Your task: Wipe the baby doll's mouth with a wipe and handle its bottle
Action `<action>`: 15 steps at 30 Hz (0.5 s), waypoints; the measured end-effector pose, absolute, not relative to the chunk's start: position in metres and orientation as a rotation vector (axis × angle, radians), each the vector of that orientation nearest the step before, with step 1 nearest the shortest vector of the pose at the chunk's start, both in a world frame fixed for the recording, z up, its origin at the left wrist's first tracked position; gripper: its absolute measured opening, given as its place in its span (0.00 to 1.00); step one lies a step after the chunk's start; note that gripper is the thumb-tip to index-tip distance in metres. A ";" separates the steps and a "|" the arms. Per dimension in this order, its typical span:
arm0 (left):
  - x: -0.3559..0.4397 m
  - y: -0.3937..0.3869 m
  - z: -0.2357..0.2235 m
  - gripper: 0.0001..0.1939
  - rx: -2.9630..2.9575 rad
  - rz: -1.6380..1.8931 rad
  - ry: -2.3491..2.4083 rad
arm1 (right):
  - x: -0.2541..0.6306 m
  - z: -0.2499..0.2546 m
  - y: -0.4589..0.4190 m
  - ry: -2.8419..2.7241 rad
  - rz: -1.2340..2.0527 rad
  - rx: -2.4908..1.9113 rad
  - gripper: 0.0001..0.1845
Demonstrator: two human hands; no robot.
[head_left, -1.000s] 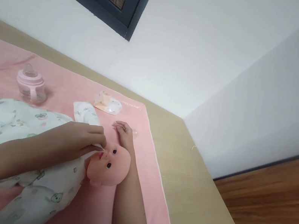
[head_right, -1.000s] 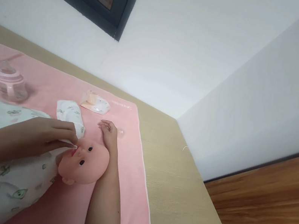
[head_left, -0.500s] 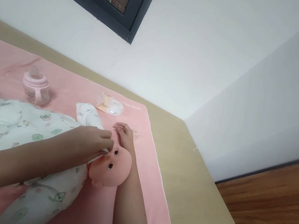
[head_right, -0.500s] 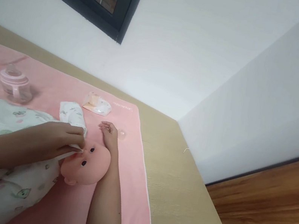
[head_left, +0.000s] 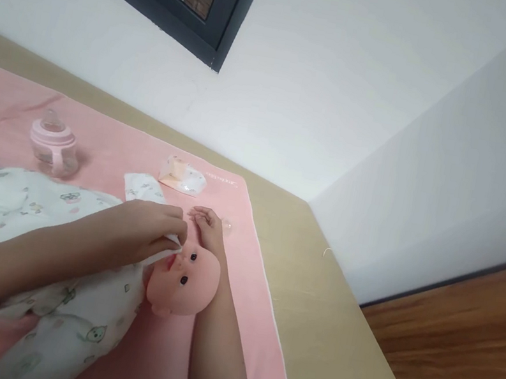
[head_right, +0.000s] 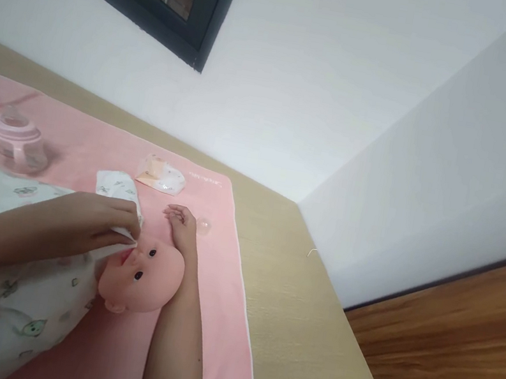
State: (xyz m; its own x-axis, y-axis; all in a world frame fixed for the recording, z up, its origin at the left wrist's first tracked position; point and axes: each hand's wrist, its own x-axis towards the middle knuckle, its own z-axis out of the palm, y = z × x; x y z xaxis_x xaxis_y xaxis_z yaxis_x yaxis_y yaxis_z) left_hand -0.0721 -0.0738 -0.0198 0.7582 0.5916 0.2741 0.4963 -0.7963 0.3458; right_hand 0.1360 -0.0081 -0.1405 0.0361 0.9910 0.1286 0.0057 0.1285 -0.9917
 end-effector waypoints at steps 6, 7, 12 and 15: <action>-0.086 -0.077 -0.013 0.12 2.649 0.456 0.728 | 0.137 -0.142 -0.008 -1.266 1.082 -1.140 0.10; -0.086 -0.078 -0.014 0.12 2.677 0.439 0.697 | 0.137 -0.143 -0.008 -1.270 1.081 -1.144 0.10; -0.083 -0.078 -0.027 0.10 2.729 0.457 0.705 | 0.137 -0.145 -0.008 -1.282 1.080 -1.143 0.10; -0.083 -0.079 -0.035 0.08 2.724 0.440 0.730 | 0.138 -0.145 -0.007 -1.281 1.089 -1.134 0.11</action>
State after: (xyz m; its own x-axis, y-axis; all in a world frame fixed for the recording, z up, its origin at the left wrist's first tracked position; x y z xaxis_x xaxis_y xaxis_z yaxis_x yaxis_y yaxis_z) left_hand -0.0835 -0.0787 -0.0347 0.8253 0.5219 0.2154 0.4346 -0.8308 0.3477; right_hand 0.1378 -0.0072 -0.1455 0.0094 0.9909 0.1340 0.0276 0.1337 -0.9906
